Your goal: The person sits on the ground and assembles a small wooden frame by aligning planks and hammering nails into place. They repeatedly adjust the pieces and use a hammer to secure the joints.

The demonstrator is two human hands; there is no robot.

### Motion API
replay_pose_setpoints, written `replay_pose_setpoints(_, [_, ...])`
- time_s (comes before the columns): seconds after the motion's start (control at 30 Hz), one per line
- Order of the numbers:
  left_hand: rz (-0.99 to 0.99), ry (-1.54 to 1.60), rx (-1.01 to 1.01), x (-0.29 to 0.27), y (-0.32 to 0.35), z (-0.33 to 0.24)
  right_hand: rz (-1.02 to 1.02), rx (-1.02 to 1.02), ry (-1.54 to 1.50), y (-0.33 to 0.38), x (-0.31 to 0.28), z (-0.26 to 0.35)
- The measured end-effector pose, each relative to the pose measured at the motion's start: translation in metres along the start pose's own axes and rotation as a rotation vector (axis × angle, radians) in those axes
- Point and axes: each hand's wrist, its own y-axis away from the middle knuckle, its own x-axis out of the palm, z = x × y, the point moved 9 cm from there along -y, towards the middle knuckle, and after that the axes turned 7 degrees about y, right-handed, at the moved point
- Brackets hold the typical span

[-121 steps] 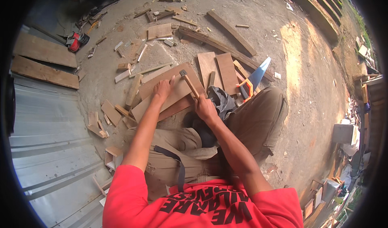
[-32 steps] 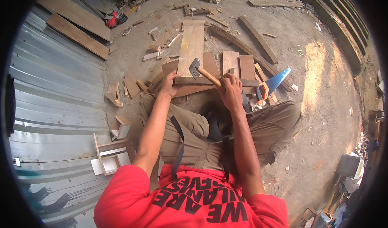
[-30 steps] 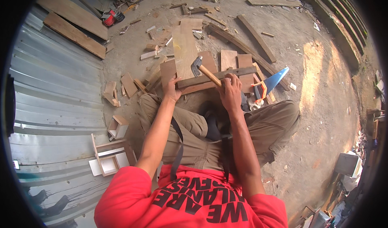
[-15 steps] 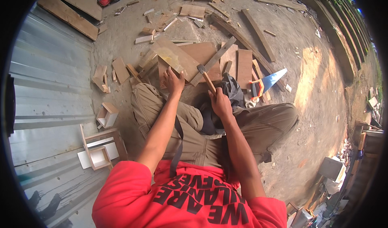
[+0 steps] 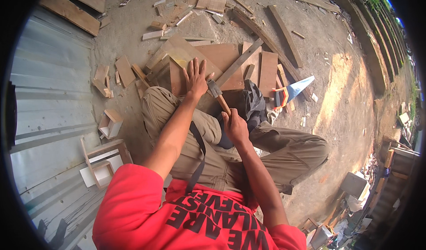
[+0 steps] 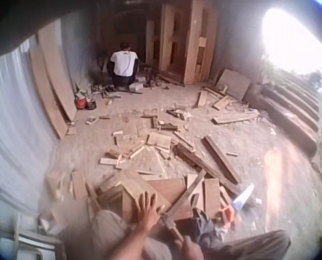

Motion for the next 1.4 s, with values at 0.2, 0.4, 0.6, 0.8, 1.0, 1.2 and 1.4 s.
replay_pose_setpoints(0.2, [0.004, 0.011, -0.003, -0.001, 0.000, 0.000, 0.131, 0.136, 0.110, 0.007, 0.015, -0.021])
replay_pose_setpoints(0.4, [-0.010, 0.009, -0.002, 0.001, -0.002, 0.002, 0.036, 0.040, 0.048, -0.002, 0.019, -0.014])
replay_pose_setpoints(0.6, [-0.018, 0.011, 0.000, 0.002, -0.001, 0.002, 0.033, 0.058, 0.028, 0.000, 0.013, -0.008])
replay_pose_setpoints(0.8, [0.025, -0.003, -0.028, 0.007, 0.002, 0.005, 0.015, 0.121, 0.112, -0.006, 0.012, -0.025])
replay_pose_setpoints(1.0, [0.004, -0.002, -0.024, 0.009, -0.003, 0.003, -0.110, 0.055, -0.054, -0.006, -0.005, -0.008])
replay_pose_setpoints(1.2, [-0.242, 0.265, -0.093, -0.014, 0.013, 0.026, -0.082, 0.240, -0.085, -0.010, 0.005, -0.028])
replay_pose_setpoints(1.4, [-0.363, 0.625, -0.430, -0.025, 0.037, 0.045, -0.192, 0.260, -0.174, -0.028, 0.005, -0.041])
